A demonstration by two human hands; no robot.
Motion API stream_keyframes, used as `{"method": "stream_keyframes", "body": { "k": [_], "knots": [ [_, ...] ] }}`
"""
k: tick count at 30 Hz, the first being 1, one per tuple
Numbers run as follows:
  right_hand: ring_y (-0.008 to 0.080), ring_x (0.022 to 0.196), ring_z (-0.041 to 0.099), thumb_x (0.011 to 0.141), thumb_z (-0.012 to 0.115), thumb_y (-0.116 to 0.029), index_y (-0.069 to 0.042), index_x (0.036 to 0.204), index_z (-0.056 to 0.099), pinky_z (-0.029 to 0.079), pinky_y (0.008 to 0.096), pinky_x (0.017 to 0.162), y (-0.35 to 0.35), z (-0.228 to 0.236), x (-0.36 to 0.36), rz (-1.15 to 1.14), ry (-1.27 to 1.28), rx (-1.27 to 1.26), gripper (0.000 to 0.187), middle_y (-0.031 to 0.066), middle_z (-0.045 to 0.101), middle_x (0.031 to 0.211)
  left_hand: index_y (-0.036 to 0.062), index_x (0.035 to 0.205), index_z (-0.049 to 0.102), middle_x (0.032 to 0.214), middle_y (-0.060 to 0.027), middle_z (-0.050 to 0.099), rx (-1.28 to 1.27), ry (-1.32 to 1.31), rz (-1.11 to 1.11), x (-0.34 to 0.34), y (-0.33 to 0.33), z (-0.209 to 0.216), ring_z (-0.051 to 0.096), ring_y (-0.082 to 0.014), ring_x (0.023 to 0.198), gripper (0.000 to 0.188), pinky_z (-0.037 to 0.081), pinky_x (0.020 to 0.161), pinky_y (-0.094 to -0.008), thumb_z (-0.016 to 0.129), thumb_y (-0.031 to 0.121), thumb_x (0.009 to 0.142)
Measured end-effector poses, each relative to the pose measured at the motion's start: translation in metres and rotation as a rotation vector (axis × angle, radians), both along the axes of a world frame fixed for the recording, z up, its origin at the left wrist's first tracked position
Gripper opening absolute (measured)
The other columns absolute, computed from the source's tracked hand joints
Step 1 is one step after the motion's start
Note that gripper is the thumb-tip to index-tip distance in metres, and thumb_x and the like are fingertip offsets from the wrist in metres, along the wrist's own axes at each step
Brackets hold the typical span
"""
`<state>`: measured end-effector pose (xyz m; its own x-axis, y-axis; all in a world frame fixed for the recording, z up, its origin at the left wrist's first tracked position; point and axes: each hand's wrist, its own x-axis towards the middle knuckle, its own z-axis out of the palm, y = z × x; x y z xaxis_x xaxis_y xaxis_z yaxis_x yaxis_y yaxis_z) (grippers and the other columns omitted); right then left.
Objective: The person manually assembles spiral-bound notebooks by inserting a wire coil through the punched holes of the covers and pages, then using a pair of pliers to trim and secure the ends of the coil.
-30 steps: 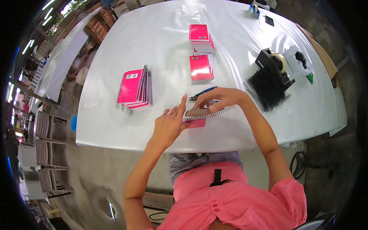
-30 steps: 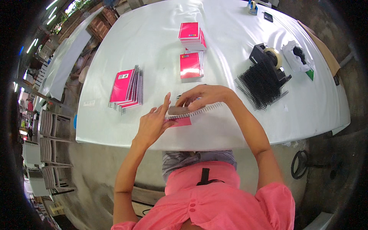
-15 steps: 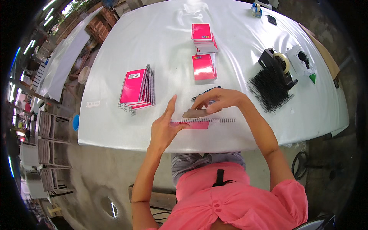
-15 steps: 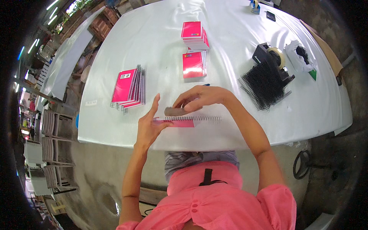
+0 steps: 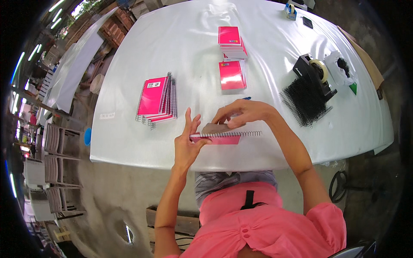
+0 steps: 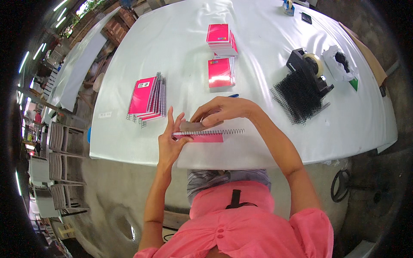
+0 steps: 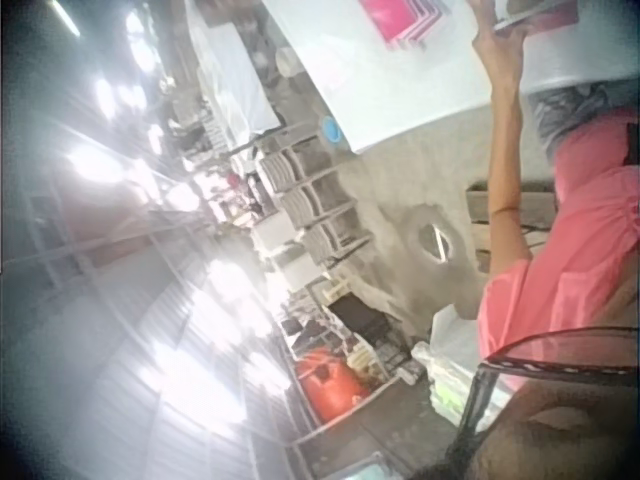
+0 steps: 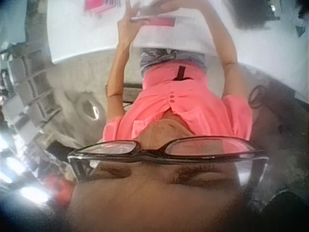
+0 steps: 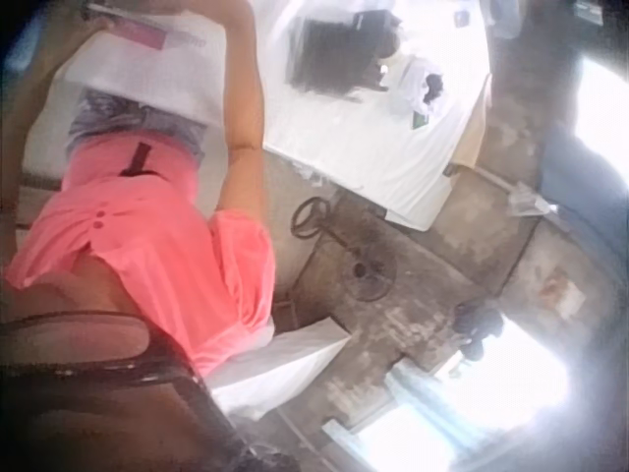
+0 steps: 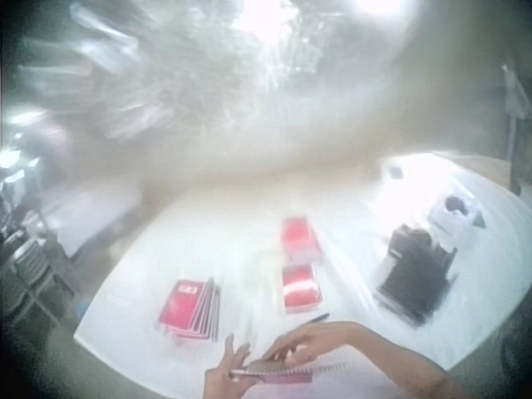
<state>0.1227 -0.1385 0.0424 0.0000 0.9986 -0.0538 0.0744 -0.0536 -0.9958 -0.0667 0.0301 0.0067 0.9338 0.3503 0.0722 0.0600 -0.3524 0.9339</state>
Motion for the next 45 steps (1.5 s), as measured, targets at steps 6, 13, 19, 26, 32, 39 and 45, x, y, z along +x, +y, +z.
{"method": "stream_keyframes", "body": {
  "k": [6, 13, 19, 26, 32, 39, 45],
  "knots": [
    [0.0182, 0.093, 0.059, 0.083, 0.07, -0.035, -0.013, 0.12, 0.067, 0.044, 0.0311, 0.082, 0.012, 0.006, -0.006, -0.046, -0.256, -0.115, 0.043, 0.006, 0.066, 0.107, 0.0189, 0.154, 0.006, 0.141, -0.0202, 0.047, -0.017, -0.096, -0.007, 0.001, 0.0, -0.012, 0.053, -0.0303, 0.124, 0.12, 0.055, 0.091, -0.0332, 0.082, -0.004, 0.064],
    [0.0205, 0.095, 0.062, 0.085, 0.069, -0.041, -0.012, 0.118, 0.068, 0.048, 0.0321, 0.082, 0.018, 0.002, -0.009, -0.055, -0.504, -0.166, 0.045, 0.0098, 0.068, 0.106, 0.0175, 0.154, 0.002, 0.143, -0.0223, 0.044, -0.137, -0.077, -0.005, 0.001, 0.004, -0.014, 0.052, -0.0289, 0.125, 0.121, 0.055, 0.09, -0.0314, 0.082, -0.004, 0.066],
    [0.0249, 0.105, 0.059, 0.083, 0.071, -0.034, -0.013, 0.12, 0.067, 0.045, 0.0339, 0.091, -0.049, 0.02, 0.025, -0.361, -0.684, -0.165, 0.043, 0.0114, 0.064, 0.116, 0.0085, 0.152, 0.023, 0.138, -0.0196, 0.051, -0.173, -0.043, -0.248, -0.005, 0.022, -0.022, 0.054, -0.0248, 0.122, 0.089, 0.047, 0.098, -0.0333, 0.076, 0.019, 0.081],
    [0.0305, 0.132, 0.039, 0.081, 0.071, -0.027, -0.012, 0.121, 0.062, 0.03, 0.0443, 0.108, -0.059, -0.017, 0.005, -0.695, -1.213, -0.195, 0.044, 0.0176, 0.051, 0.13, 0.0062, 0.136, 0.052, 0.137, -0.0098, 0.055, -0.17, -0.107, -0.095, 0.001, 0.022, 0.009, 0.047, -0.0208, 0.13, 0.051, 0.037, 0.106, -0.0313, 0.068, 0.012, 0.087],
    [0.0333, 0.121, 0.047, 0.085, 0.066, -0.018, -0.014, 0.13, 0.055, 0.032, 0.0497, 0.106, -0.024, -0.082, -0.023, -0.653, -1.548, 0.063, 0.047, 0.0194, 0.05, 0.122, 0.014, 0.148, 0.032, 0.146, -0.0096, 0.044, 0.552, -0.036, 0.046, 0.004, 0.006, -0.036, 0.038, -0.0375, 0.136, 0.067, 0.023, 0.11, -0.056, 0.063, 0.025, 0.09],
    [0.0293, 0.097, 0.057, 0.084, 0.066, -0.02, -0.018, 0.126, 0.058, 0.043, 0.047, 0.09, -0.02, -0.059, -0.064, -0.713, -1.247, 0.272, 0.043, 0.0132, 0.055, 0.109, 0.0145, 0.148, 0.034, 0.147, -0.009, 0.043, 0.711, 0.031, 0.144, 0.011, -0.001, -0.045, 0.036, -0.0378, 0.137, 0.06, 0.021, 0.111, -0.0571, 0.055, 0.034, 0.095],
    [0.0223, 0.085, 0.056, 0.081, 0.07, -0.025, -0.02, 0.121, 0.061, 0.044, 0.0373, 0.075, -0.011, -0.041, -0.099, -0.681, -1.224, 0.394, 0.041, 0.005, 0.055, 0.102, 0.0128, 0.144, 0.038, 0.139, -0.0096, 0.052, 0.84, 0.01, 0.198, 0.014, -0.006, -0.046, 0.045, -0.0384, 0.129, 0.058, 0.025, 0.109, -0.0577, 0.06, 0.029, 0.093]
  ]
}}
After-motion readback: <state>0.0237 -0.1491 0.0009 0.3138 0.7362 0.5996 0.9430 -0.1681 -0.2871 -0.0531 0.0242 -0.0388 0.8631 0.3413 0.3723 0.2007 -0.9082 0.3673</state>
